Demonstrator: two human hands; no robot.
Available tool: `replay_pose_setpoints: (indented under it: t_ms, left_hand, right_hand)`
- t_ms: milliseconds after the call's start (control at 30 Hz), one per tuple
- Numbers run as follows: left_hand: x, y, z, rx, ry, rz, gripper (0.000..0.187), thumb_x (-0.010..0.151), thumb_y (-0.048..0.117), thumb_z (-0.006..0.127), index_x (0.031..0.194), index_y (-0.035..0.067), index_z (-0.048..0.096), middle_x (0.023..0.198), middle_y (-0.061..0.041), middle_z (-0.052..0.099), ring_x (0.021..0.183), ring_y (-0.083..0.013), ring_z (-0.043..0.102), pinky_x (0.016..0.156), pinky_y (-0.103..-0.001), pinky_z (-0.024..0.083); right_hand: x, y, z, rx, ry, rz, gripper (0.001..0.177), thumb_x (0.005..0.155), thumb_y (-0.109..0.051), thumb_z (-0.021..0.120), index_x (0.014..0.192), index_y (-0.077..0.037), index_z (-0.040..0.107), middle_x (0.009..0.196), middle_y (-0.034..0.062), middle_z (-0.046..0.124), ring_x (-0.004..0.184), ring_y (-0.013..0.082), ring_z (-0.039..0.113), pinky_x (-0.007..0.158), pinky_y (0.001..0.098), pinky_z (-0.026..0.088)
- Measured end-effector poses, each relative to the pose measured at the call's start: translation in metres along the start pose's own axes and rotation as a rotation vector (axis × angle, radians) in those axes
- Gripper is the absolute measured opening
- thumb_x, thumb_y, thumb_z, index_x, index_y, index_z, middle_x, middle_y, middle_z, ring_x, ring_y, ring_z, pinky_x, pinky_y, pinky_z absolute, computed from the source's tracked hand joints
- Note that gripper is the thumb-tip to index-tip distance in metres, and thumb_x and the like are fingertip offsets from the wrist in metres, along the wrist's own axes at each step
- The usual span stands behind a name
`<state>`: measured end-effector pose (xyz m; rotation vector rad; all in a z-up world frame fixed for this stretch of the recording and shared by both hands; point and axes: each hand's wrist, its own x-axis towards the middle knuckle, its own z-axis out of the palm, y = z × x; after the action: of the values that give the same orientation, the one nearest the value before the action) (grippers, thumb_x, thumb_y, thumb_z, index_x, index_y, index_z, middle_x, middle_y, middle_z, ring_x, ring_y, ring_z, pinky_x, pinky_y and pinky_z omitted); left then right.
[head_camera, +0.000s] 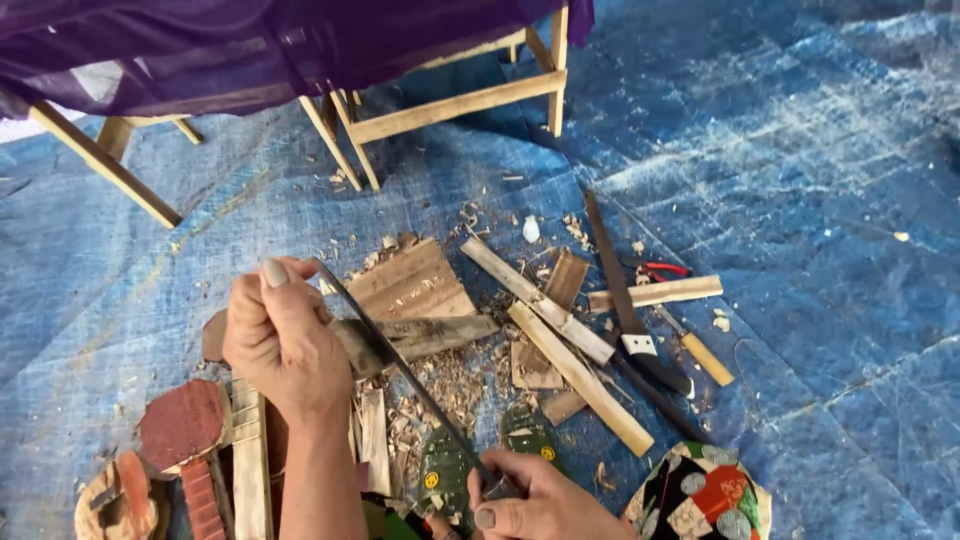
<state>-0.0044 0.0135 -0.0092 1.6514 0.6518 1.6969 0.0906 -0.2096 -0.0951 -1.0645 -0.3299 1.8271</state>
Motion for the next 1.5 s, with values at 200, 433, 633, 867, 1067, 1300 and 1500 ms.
replay_pose_setpoints:
  t_ms: [200, 433, 633, 867, 1067, 1300, 1500]
  left_hand:
    - [0.000, 0.001, 0.011, -0.029, 0.015, -0.003, 0.032, 0.114, 0.017, 0.051, 0.082, 0.009, 0.051, 0.069, 0.001, 0.051, 0.061, -0.0061, 0.039, 0.071, -0.023, 0.045]
    - [-0.001, -0.008, 0.004, -0.078, -0.023, 0.026, 0.027, 0.113, 0.012, 0.049, 0.087, 0.010, 0.056, 0.075, 0.001, 0.054, 0.060, -0.0059, 0.035, 0.064, -0.023, 0.038]
    - [-0.005, 0.004, 0.002, -0.121, 0.092, -0.206, 0.033, 0.113, 0.026, 0.047, 0.087, 0.010, 0.061, 0.077, 0.002, 0.056, 0.061, -0.0040, 0.040, 0.060, -0.020, 0.037]
    - [-0.007, 0.005, 0.003, -0.143, 0.091, -0.209, 0.032, 0.112, 0.028, 0.050, 0.089, 0.010, 0.062, 0.068, 0.005, 0.046, 0.059, -0.0036, 0.038, 0.059, -0.019, 0.038]
    - [-0.006, -0.002, 0.002, -0.123, -0.003, -0.136, 0.030, 0.112, 0.023, 0.051, 0.087, 0.012, 0.061, 0.070, 0.005, 0.053, 0.055, -0.0029, 0.036, 0.052, -0.020, 0.032]
    - [-0.004, -0.001, 0.003, -0.230, 0.008, -0.176, 0.032, 0.111, 0.020, 0.052, 0.080, 0.012, 0.050, 0.094, -0.004, 0.069, 0.059, -0.0028, 0.040, 0.057, -0.020, 0.037]
    - [-0.011, 0.001, 0.000, -0.208, 0.046, -0.169, 0.028, 0.111, 0.019, 0.050, 0.085, 0.010, 0.054, 0.086, -0.001, 0.063, 0.059, -0.0030, 0.037, 0.057, -0.020, 0.035]
  right_hand:
    - [-0.003, 0.001, -0.010, -0.280, -0.069, -0.274, 0.033, 0.089, -0.036, 0.072, 0.103, -0.007, 0.063, 0.077, 0.0014, 0.049, 0.063, 0.0105, 0.044, 0.064, 0.0281, 0.031]
    - [-0.003, -0.010, 0.003, -0.154, 0.031, -0.069, 0.024, 0.087, -0.023, 0.070, 0.101, -0.006, 0.060, 0.071, 0.0023, 0.046, 0.058, 0.0115, 0.041, 0.064, 0.0299, 0.028]
    - [0.002, 0.008, -0.004, -0.025, -0.069, -0.124, 0.025, 0.093, -0.017, 0.067, 0.110, -0.003, 0.056, 0.070, 0.0019, 0.047, 0.057, 0.0102, 0.041, 0.061, 0.0252, 0.030]
    - [-0.009, 0.002, -0.008, -0.274, -0.009, -0.264, 0.028, 0.084, -0.028, 0.071, 0.102, -0.006, 0.065, 0.073, 0.0014, 0.050, 0.060, 0.0115, 0.044, 0.063, 0.0289, 0.028]
    - [-0.004, 0.000, 0.008, -0.154, 0.131, -0.001, 0.031, 0.078, -0.023, 0.071, 0.102, -0.005, 0.065, 0.087, 0.0064, 0.052, 0.075, 0.0147, 0.048, 0.078, 0.0314, 0.031]
    - [0.002, 0.013, -0.015, -0.263, 0.085, -0.147, 0.027, 0.085, -0.026, 0.071, 0.103, -0.006, 0.066, 0.081, 0.0017, 0.054, 0.068, 0.0097, 0.046, 0.070, 0.0264, 0.032]
    - [-0.016, 0.016, -0.009, -0.263, 0.028, -0.203, 0.038, 0.078, -0.035, 0.075, 0.099, -0.006, 0.064, 0.073, 0.0011, 0.049, 0.061, 0.0123, 0.044, 0.064, 0.0317, 0.029]
